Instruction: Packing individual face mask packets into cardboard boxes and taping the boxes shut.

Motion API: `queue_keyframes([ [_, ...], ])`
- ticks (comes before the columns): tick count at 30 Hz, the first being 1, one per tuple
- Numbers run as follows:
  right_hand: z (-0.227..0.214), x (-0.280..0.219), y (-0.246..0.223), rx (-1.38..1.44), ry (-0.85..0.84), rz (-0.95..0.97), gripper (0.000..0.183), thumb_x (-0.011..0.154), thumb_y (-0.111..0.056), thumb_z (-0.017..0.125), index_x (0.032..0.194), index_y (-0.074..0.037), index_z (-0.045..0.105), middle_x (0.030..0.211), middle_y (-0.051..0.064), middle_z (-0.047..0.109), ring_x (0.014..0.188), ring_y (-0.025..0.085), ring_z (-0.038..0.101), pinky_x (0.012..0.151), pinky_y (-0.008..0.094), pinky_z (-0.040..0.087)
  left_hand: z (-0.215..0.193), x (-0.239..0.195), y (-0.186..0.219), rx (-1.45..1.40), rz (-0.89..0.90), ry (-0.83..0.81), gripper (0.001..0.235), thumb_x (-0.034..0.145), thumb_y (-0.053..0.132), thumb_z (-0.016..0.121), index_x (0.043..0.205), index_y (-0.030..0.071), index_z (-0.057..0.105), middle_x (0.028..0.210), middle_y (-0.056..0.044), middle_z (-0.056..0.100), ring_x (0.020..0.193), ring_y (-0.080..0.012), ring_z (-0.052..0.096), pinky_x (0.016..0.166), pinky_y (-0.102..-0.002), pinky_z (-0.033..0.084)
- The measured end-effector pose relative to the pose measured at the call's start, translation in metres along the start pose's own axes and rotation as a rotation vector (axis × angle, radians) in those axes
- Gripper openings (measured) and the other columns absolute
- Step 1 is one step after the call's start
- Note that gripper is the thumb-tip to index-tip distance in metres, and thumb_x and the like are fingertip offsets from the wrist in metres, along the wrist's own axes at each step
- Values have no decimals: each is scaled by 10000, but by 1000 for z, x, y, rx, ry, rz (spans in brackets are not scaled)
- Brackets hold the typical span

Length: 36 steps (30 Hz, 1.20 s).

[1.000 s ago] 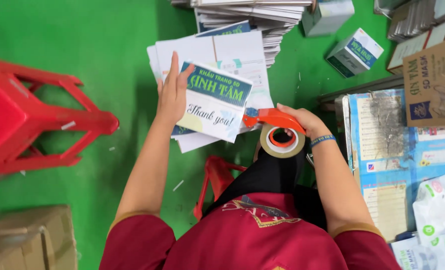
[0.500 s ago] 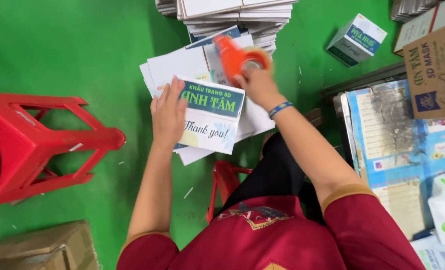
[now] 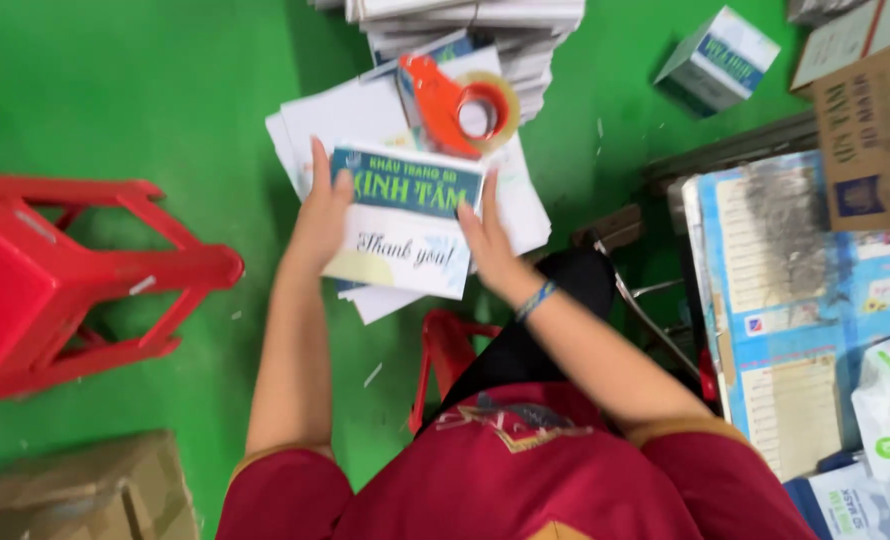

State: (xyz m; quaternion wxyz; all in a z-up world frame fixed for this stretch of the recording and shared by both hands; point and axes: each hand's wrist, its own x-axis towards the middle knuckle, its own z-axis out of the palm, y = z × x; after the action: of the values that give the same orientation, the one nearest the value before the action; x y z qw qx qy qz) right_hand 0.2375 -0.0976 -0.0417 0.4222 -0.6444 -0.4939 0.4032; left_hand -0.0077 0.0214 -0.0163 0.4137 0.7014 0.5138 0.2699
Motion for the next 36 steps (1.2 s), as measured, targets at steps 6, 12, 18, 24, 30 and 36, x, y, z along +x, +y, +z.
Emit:
queue_keyframes([
  [6, 3, -58, 2, 638, -84, 318, 745, 1043, -411, 483, 1613, -36, 185, 1592, 139, 367, 1442, 239, 371, 1182, 359, 322, 31, -65, -87, -869, -634, -263, 716, 1040, 573, 373, 1515, 50, 489, 1448, -152, 601, 1267, -259, 595, 1039, -384, 490],
  [12, -72, -116, -45, 773, -231, 513, 640, 988, -348, 611, 1499, -9, 424, 1416, 124, 593, 1273, 231, 579, 1076, 378, 465, 8, -117, 78, -749, -700, -306, 789, 992, 628, 255, 1560, 97, 389, 1466, -138, 592, 1303, -239, 587, 1062, -363, 468],
  [18, -238, 12, -114, 365, 216, 370, 482, 999, -379, 584, 1331, -29, 596, 1231, 128, 664, 1098, 266, 649, 938, 444, 540, 64, 52, 168, -874, -248, -390, 892, 937, 676, 398, 1629, 158, 177, 1672, -120, 286, 1517, -277, 310, 1214, -402, 262],
  [24, -409, 101, -126, 379, 232, -277, 521, 1144, -406, 535, 1532, -61, 488, 1588, 67, 498, 1462, 206, 441, 1256, 396, 365, 163, 277, 199, -355, 164, -8, 900, 1006, 555, 529, 1673, 71, 167, 1683, -189, 261, 1567, -329, 264, 1280, -461, 240],
  [30, -328, -50, -146, -326, 222, 19, 395, 1004, -235, 614, 1321, -4, 657, 1387, 153, 643, 1314, 240, 574, 1111, 339, 416, 204, 321, 65, 689, 120, -25, 799, 934, 352, 602, 1574, 47, 235, 1672, -155, 151, 1551, -348, 103, 1222, -596, 135],
  [36, -344, -120, -114, -56, 308, 153, 316, 993, -121, 620, 1268, 20, 692, 1346, 132, 686, 1263, 200, 619, 1056, 322, 475, 203, 337, 13, 886, 552, 232, 332, 1005, 154, 552, 1288, -12, 604, 1286, -218, 606, 1225, -384, 560, 1039, -502, 432],
])
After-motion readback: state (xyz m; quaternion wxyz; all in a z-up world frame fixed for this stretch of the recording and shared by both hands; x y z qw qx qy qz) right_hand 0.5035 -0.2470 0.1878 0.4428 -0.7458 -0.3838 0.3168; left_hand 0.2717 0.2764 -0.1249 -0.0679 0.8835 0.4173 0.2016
